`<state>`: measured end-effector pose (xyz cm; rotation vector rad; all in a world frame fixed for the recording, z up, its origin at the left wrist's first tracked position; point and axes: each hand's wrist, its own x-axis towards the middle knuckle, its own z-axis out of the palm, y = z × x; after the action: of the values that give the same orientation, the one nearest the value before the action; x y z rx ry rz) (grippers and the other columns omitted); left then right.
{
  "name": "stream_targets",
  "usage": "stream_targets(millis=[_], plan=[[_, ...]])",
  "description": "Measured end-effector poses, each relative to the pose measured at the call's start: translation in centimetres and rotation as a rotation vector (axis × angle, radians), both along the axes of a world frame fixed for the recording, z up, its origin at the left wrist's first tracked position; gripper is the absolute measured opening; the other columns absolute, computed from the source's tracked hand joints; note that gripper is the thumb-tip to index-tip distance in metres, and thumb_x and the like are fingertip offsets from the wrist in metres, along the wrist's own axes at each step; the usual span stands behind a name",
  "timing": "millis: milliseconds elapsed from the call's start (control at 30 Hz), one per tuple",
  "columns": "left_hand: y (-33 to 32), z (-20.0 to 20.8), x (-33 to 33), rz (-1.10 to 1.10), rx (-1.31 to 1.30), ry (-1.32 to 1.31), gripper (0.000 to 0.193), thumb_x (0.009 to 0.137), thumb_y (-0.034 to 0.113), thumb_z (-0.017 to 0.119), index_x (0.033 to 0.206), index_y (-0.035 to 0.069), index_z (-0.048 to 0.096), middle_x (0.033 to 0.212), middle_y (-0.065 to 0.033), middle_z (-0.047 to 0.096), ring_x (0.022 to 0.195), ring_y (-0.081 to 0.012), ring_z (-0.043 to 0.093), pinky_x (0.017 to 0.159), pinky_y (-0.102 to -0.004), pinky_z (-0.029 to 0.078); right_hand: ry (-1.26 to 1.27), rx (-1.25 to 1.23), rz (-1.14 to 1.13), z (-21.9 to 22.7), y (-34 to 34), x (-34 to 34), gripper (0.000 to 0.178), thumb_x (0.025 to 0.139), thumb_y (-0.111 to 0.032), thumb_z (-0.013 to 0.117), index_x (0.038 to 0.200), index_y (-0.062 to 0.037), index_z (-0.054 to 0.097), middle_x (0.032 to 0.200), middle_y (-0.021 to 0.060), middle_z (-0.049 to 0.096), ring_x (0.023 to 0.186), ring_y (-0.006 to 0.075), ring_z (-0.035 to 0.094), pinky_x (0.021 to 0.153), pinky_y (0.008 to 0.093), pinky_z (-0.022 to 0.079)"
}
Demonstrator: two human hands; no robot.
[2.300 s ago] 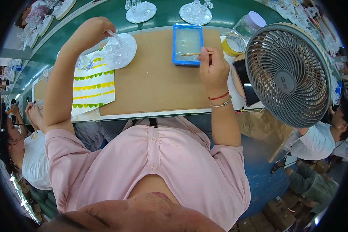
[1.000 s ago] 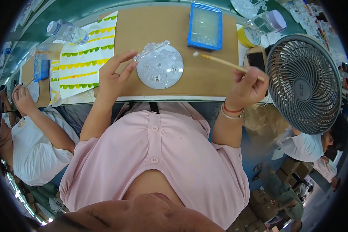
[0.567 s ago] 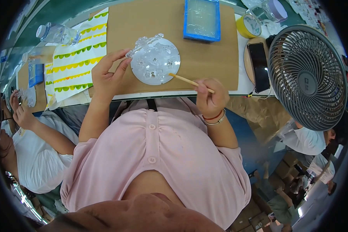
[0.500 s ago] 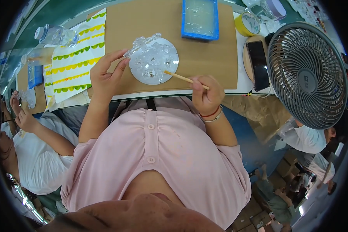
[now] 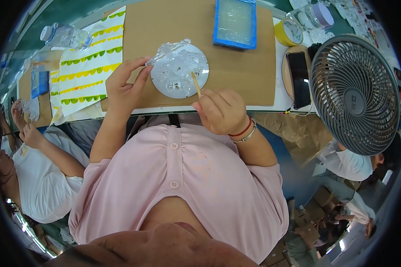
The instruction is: Applying adhesive to small crystal-like decorative components and mounting them onto a circular light fixture base.
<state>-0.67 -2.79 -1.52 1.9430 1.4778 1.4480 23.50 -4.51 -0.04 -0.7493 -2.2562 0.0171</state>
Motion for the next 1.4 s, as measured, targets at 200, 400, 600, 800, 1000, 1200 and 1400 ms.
stream_targets(millis=[200, 400, 600, 800, 1000, 1200, 1400], plan=[[0.0, -0.4, 0.0, 0.006, -0.021, -0.009, 0.021, 0.077, 0.006, 0.073, 0.097, 0.008, 0.067, 0.09, -0.0075, 0.069, 0.077, -0.0233, 0.067, 0.065, -0.0306, 0.051, 0.224, -0.287, -0.107, -0.1, 0.7, 0.0, 0.009, 0.089, -0.007, 0.06, 0.088, 0.0008, 0.056, 0.075, 0.0124, 0.065, 0.06, 0.0202, 0.063, 0.054, 0.0275, 0.049], [0.1, -0.8, 0.0, 0.003, 0.074, 0.0, 0.02, 0.077, 0.008, 0.072, 0.096, 0.009, 0.067, 0.087, -0.0071, 0.068, 0.076, -0.0245, 0.065, 0.064, -0.0331, 0.051, 0.374, -0.495, -0.165, -0.9, 1.3, -0.3, 0.014, 0.095, -0.01, 0.055, 0.092, 0.0033, 0.055, 0.075, 0.0133, 0.065, 0.062, 0.0146, 0.063, 0.058, 0.0246, 0.053], [-0.1, -1.1, 0.1, 0.015, 0.057, 0.023, 0.022, 0.075, 0.002, 0.074, 0.095, 0.007, 0.067, 0.092, -0.0077, 0.07, 0.085, -0.0242, 0.067, 0.073, -0.032, 0.053, 0.418, -0.421, -0.08, -1.5, 1.0, -1.3, 0.014, 0.094, -0.01, 0.057, 0.091, 0.0033, 0.054, 0.072, 0.0147, 0.064, 0.06, 0.0161, 0.062, 0.056, 0.0256, 0.052], [-0.1, -1.3, 0.1, 0.039, 0.108, 0.062, 0.023, 0.074, 0.003, 0.075, 0.096, 0.008, 0.068, 0.09, -0.0081, 0.069, 0.086, -0.0257, 0.067, 0.073, -0.0335, 0.054, 0.313, -0.364, -0.068, -1.3, 1.0, -2.2, 0.013, 0.094, -0.009, 0.056, 0.091, 0.0032, 0.054, 0.072, 0.0144, 0.064, 0.059, 0.0159, 0.062, 0.055, 0.0254, 0.052], [0.1, -1.3, 0.3, 0.06, 0.167, 0.068, 0.017, 0.076, 0.009, 0.072, 0.092, 0.01, 0.066, 0.083, -0.0055, 0.065, 0.083, -0.0248, 0.065, 0.069, -0.0349, 0.05, 0.284, -0.366, -0.015, -1.3, 1.1, -3.4, 0.011, 0.094, -0.009, 0.056, 0.091, 0.0018, 0.054, 0.075, 0.0134, 0.066, 0.058, 0.0148, 0.061, 0.054, 0.0239, 0.05], [-0.1, -1.2, 0.2, 0.058, 0.145, 0.099, 0.023, 0.074, 0.003, 0.074, 0.094, 0.01, 0.068, 0.088, -0.0061, 0.068, 0.088, -0.0265, 0.066, 0.074, -0.035, 0.053, 0.001, -0.096, 0.032, 1.0, 0.9, -3.5, 0.013, 0.083, -0.008, 0.068, 0.086, -0.0021, 0.056, 0.075, 0.0099, 0.064, 0.056, 0.0229, 0.058, 0.048, 0.0305, 0.044], [0.0, -1.0, 0.4, 0.054, 0.15, 0.099, 0.022, 0.074, 0.004, 0.074, 0.094, 0.01, 0.068, 0.088, -0.0045, 0.067, 0.09, -0.0254, 0.066, 0.074, -0.0344, 0.052, -0.117, 0.019, 0.196, -0.5, 0.9, -3.4, 0.016, 0.088, -0.013, 0.062, 0.096, -0.0007, 0.054, 0.08, 0.0122, 0.064, 0.058, 0.0264, 0.057, 0.051, 0.0332, 0.045]])
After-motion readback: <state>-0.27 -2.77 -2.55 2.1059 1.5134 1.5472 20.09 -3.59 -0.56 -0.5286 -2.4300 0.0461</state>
